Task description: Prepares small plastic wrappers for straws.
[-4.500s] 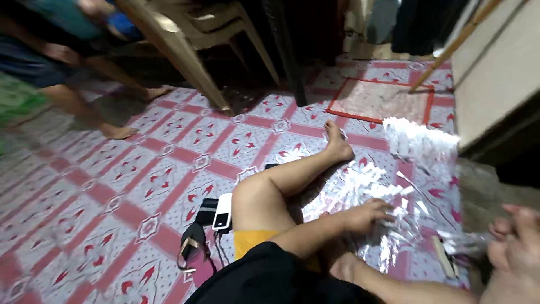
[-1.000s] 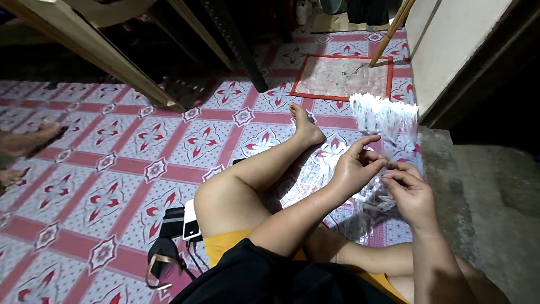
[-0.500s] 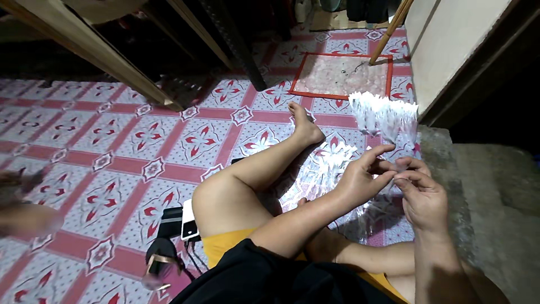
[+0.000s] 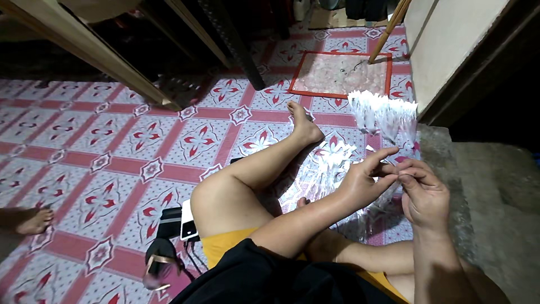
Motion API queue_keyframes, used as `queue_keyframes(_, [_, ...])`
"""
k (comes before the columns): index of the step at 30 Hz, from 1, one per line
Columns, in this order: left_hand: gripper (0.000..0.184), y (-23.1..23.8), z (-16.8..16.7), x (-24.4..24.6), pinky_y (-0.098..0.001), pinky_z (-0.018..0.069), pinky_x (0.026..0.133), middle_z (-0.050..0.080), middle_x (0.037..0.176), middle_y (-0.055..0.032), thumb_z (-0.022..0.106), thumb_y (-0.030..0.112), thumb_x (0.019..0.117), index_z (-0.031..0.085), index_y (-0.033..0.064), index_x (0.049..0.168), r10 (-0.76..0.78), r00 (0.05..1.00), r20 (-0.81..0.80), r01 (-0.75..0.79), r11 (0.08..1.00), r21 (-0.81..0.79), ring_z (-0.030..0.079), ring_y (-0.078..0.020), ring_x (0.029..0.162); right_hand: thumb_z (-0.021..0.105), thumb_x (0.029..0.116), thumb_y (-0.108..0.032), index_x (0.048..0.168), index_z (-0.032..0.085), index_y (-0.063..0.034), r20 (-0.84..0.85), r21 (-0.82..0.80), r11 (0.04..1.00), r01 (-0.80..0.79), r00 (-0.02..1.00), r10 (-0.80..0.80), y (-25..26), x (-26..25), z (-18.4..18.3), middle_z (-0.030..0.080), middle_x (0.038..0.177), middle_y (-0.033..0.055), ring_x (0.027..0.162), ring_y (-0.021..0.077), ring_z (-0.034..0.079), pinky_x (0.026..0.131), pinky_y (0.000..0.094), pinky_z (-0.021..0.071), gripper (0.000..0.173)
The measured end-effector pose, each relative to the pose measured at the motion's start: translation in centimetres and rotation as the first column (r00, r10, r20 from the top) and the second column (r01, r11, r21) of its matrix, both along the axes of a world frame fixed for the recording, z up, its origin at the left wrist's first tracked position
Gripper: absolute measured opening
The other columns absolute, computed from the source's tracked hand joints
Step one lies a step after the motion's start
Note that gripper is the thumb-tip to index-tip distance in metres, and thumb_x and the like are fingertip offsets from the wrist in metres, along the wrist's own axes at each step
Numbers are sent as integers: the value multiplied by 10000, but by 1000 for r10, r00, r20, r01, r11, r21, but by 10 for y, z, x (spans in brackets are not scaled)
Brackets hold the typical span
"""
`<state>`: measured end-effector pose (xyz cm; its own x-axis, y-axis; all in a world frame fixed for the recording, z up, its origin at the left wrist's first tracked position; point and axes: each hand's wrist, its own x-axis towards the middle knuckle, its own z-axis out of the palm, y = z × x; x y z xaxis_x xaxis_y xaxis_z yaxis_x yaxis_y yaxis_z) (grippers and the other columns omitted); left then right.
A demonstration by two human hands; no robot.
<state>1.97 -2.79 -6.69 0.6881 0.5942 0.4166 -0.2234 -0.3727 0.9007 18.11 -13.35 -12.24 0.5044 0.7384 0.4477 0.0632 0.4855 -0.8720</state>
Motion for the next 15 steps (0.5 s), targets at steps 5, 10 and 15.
queue_keyframes(5, [630,-1,-4,3,-392,638,896,767,1023,-55,760,66,921,481,60,1486,-2,1000,0,2,1000,-1,755,-177,899,742,916,-52,1075,723,-9,-13,8,1000,13,1000,-13,2,-2,-1,671,1169,129,1093,259,651,927,379,590,167])
queue_keyframes(10, [653,-1,-6,3,-386,635,907,767,1048,-53,754,82,930,456,77,1511,1,1000,-14,-1,1000,16,755,-174,915,730,920,-35,1076,715,0,-30,17,1000,13,999,-13,5,-5,-2,676,1128,139,1057,274,664,897,396,603,161])
queue_keyframes(15, [734,-2,-6,0,-376,634,918,764,1082,-21,750,121,941,377,145,1572,39,998,-58,-33,995,96,752,-154,945,740,913,-33,1095,717,-15,18,24,999,34,999,-35,6,-8,1,680,1134,133,1056,268,669,899,394,605,184])
